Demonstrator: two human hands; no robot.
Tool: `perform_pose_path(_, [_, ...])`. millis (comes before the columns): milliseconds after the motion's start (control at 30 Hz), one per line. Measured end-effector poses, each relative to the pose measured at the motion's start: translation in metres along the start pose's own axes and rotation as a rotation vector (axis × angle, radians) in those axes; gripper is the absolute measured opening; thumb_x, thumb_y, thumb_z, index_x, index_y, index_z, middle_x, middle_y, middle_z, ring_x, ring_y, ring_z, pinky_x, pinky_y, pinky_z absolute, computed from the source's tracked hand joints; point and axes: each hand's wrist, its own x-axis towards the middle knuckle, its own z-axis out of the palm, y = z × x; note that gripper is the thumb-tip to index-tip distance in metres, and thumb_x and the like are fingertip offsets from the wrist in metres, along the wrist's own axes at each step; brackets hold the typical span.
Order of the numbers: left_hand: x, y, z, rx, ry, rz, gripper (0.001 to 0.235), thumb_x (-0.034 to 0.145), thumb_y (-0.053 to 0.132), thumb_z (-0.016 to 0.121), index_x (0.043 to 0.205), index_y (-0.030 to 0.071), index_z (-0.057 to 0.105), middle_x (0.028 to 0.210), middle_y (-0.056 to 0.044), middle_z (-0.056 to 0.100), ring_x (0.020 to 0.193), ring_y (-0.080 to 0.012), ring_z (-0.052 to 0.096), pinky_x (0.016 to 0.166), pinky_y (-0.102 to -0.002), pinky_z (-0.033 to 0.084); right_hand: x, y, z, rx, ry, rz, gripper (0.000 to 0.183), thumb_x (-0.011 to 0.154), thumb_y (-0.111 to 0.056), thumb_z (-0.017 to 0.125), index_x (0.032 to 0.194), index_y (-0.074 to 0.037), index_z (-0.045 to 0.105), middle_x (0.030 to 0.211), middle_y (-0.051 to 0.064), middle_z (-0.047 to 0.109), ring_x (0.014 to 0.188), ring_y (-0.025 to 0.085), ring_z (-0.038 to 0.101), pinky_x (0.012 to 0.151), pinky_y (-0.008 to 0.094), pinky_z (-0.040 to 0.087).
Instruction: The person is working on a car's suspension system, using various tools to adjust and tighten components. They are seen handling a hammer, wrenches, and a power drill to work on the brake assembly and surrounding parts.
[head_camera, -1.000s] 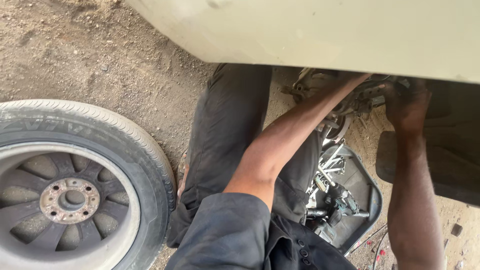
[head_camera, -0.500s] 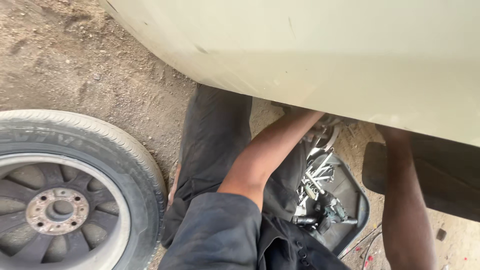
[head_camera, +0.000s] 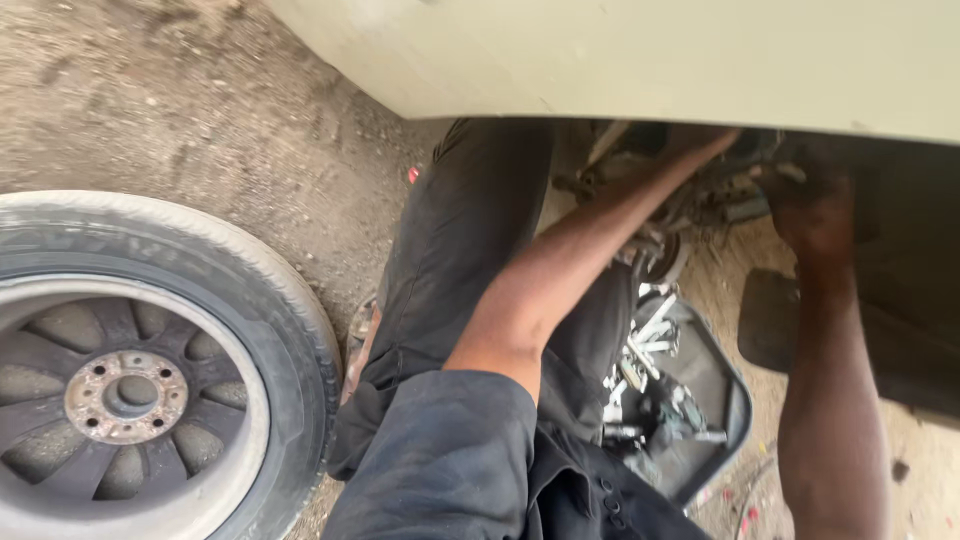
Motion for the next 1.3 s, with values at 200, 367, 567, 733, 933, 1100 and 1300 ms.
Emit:
perform_pose_path(200, [0.014, -0.002, 0.010, -1.789, 0.308, -0.452, 0.048, 0.093, 0.043, 0.054, 0.121, 0.003, 0.062, 0.111, -0.014, 0.069, 0.098, -0.0234, 0.065, 0.087, -0.040, 0.054, 0.022, -0.002, -0.008, -0.437, -0.026, 0.025, 0.012, 0.105, 0.000, 0.080, 0.105, 0.002, 0.068, 0.110, 0.007, 0.072, 0.100, 0.016, 0.066, 0.088, 0.032, 0.052])
perform_pose_path(367, [0.006, 0.009, 0.014, -1.848, 0.584, -0.620, 0.035, 0.092, 0.032, 0.060, 0.114, 0.006, 0.066, 0.103, -0.012, 0.071, 0.095, -0.0288, 0.067, 0.087, -0.046, 0.054, 0.018, -0.002, -0.018, -0.138, -0.101, -0.024, 0.016, 0.103, -0.003, 0.074, 0.116, -0.003, 0.065, 0.104, 0.002, 0.068, 0.099, 0.012, 0.064, 0.092, 0.030, 0.055])
perform_pose_path(567, [0.000, -0.010, 0.020, -1.997, 0.563, -0.631, 0.029, 0.085, 0.026, 0.061, 0.099, 0.001, 0.068, 0.085, -0.015, 0.070, 0.076, -0.0295, 0.066, 0.067, -0.044, 0.054, 0.018, -0.014, -0.015, -0.389, -0.090, -0.049, 0.025, 0.107, -0.004, 0.081, 0.094, -0.002, 0.060, 0.096, 0.007, 0.063, 0.092, 0.014, 0.060, 0.084, 0.033, 0.052])
perform_pose_path(733, [-0.037, -0.053, 0.020, -2.015, 0.168, -0.520, 0.022, 0.096, 0.017, 0.054, 0.092, 0.003, 0.069, 0.067, -0.009, 0.067, 0.056, -0.0219, 0.058, 0.059, -0.042, 0.051, 0.020, -0.017, -0.008, -0.242, -0.103, -0.019, 0.018, 0.105, -0.006, 0.080, 0.099, -0.003, 0.063, 0.102, 0.005, 0.069, 0.098, 0.012, 0.065, 0.089, 0.032, 0.054])
perform_pose_path(933, [-0.100, -0.112, 0.014, -2.236, 0.332, -0.386, 0.018, 0.096, 0.010, 0.053, 0.096, 0.006, 0.070, 0.076, -0.007, 0.068, 0.059, -0.0152, 0.060, 0.059, -0.035, 0.052, 0.022, -0.042, 0.003, -0.150, -0.113, 0.006, 0.017, 0.108, 0.002, 0.076, 0.098, -0.001, 0.062, 0.111, 0.009, 0.072, 0.107, 0.015, 0.067, 0.094, 0.031, 0.056])
perform_pose_path(1100, [-0.103, -0.119, 0.018, -2.108, 0.219, -0.280, 0.026, 0.103, 0.029, 0.053, 0.099, 0.011, 0.072, 0.080, -0.005, 0.071, 0.063, -0.0111, 0.064, 0.064, -0.031, 0.054, 0.010, -0.066, 0.027, 0.166, 0.021, 0.146, 0.043, 0.081, -0.008, 0.079, 0.121, -0.012, 0.062, 0.106, 0.002, 0.072, 0.101, 0.014, 0.071, 0.089, 0.032, 0.062])
perform_pose_path(1300, [-0.103, -0.129, 0.025, -2.688, 0.014, -0.418, 0.038, 0.105, 0.039, 0.053, 0.110, 0.004, 0.065, 0.091, -0.008, 0.074, 0.075, -0.0120, 0.076, 0.061, -0.030, 0.062, 0.007, -0.041, 0.041, -0.314, 0.106, -0.160, 0.028, 0.098, 0.010, 0.083, 0.105, 0.004, 0.056, 0.120, 0.015, 0.071, 0.119, 0.024, 0.072, 0.098, 0.039, 0.065])
